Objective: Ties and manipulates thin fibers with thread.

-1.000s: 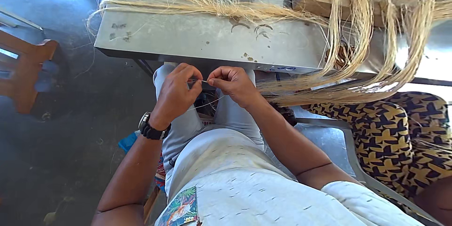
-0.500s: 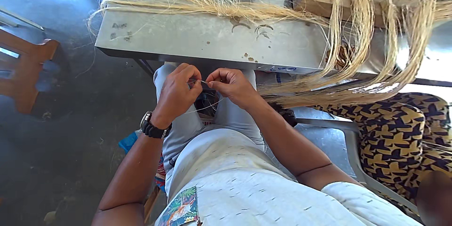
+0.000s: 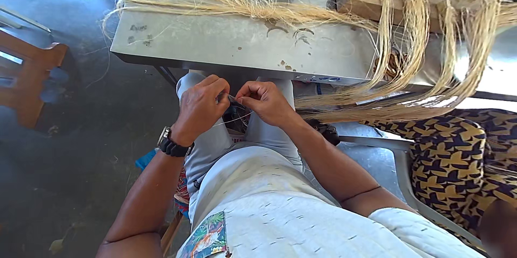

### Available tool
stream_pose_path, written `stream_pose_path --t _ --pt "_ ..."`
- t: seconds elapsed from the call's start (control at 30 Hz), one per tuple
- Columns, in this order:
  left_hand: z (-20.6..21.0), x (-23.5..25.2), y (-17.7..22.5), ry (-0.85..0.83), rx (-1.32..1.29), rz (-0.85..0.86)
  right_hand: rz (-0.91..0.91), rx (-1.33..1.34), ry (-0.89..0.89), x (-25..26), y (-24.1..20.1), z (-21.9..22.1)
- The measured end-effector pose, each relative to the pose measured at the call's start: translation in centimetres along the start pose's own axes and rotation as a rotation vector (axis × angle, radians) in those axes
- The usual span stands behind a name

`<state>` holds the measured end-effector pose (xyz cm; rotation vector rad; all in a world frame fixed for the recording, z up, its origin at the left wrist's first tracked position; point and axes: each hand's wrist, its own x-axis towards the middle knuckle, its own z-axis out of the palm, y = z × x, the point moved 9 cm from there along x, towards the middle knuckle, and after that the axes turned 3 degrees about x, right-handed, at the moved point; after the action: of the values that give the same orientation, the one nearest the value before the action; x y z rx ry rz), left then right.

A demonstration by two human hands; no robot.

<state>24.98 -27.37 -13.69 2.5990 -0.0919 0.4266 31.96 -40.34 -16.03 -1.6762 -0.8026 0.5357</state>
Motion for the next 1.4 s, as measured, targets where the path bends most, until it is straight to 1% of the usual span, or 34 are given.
stream_pose_path --t 0.17,0.3,0.37,0.47,0.53,0.63,0.7,0.77,0.87,0.93,1.0,1.2,1.3,1.4 --pt "0.0 0.0 -0.1 -0.012 -0.025 0.015 -0.01 0.009 -0.018 0.1 0.1 -0.1" --pt "0.2 0.7 -1.1 -0.107 -0.226 0.048 0.111 0.138 -0.032 0.3 1.2 -0.6" --pt "0.0 1.0 -1.5 -0.118 -0.322 0.047 0.17 0.198 -0.024 0.1 1.8 -0.9" --pt "-0.4 0.8 -2.0 -0.077 -0.382 -0.004 0.204 0.274 0.019 -0.2 2.2 -1.2" --pt "-0.6 0.0 -2.6 -0.015 -0.439 -0.067 0.198 0.326 0.069 -0.2 2.2 -1.5" --pt "-0.5 -1.3 -3.2 0.092 -0.573 -0.214 0.191 0.398 0.129 -0.1 2.2 -1.7" --pt "0.4 -1.4 -2.9 0.133 -0.663 -0.279 0.192 0.432 0.145 0.0 2.1 -1.6" --pt "1.7 -1.3 -2.3 0.136 -0.766 -0.298 0.191 0.45 0.141 0.1 2.0 -1.1" --pt "2.9 -1.1 -1.5 0.163 -0.89 -0.282 0.19 0.45 0.12 0.2 2.1 -0.4" --pt "2.6 -0.8 -1.2 0.182 -0.892 -0.267 0.185 0.433 0.113 0.2 2.0 -0.2" --pt "2.0 -0.5 -1.1 0.157 -0.847 -0.238 0.177 0.398 0.11 0.2 1.9 -0.4" --pt "1.4 -0.4 -1.4 -0.059 -0.694 -0.163 0.195 0.328 0.065 0.1 2.1 -0.9" --pt "1.2 -0.6 -1.3 -0.133 -0.663 -0.151 0.216 0.29 0.039 -0.3 2.3 -0.7" --pt "1.2 -0.6 -1.5 -0.171 -0.662 -0.145 0.225 0.255 0.009 -0.4 2.4 -0.5"
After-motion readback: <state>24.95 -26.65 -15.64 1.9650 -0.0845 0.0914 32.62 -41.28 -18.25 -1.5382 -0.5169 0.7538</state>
